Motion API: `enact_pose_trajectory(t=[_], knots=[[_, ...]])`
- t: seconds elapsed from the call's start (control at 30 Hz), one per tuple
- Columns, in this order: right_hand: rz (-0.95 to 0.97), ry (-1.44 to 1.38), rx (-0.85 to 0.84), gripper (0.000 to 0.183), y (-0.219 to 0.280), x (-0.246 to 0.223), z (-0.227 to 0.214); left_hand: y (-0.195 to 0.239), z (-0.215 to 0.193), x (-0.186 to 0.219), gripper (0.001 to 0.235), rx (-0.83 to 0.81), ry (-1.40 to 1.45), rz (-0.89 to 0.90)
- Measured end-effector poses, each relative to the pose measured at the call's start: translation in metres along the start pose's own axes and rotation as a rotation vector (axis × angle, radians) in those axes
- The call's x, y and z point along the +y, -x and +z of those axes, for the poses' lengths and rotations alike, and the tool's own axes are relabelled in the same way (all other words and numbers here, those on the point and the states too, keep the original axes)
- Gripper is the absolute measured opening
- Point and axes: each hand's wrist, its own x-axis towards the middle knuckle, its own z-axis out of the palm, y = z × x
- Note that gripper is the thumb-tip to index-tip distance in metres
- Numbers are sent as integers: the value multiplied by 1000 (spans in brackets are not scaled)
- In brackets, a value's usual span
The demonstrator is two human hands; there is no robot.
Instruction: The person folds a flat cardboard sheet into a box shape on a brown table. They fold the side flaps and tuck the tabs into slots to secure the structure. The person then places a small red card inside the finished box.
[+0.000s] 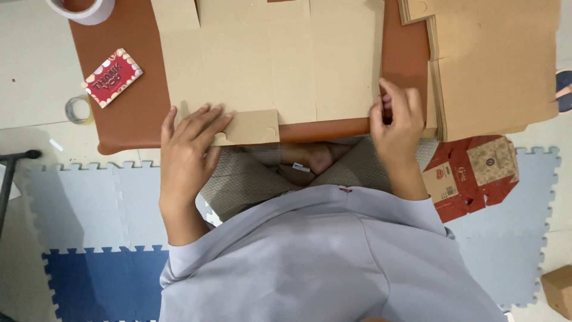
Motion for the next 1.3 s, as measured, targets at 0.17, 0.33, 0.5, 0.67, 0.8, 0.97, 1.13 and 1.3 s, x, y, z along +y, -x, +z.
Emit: enact_pose_trajectory(t=[0.17,0.33,0.5,0.67,0.8,0.97,1.13,1.3], knots=[[-210,75,-62,36,2,-7,4,0,4,3,59,128,56,16],[-190,38,-117,38,11,-3,9,16,14,-8,50,221,44,59],[-193,30,-93,40,14,1,16,19,10,5,44,134,36,38],[-181,56,-61,34,19,7,20,2,3,27,61,25,2,-6],[-200,88,-31,32,19,7,20,-57,36,61,58,-58,114,121],[-196,116,-85,41,18,2,15,-162,132,76,52,-15,-54,484],[-187,97,-92,39,22,8,16,-235,171,84,55,-122,-76,403],[-173,85,-238,39,16,1,-2,-199,155,87,58,-156,-76,222]])
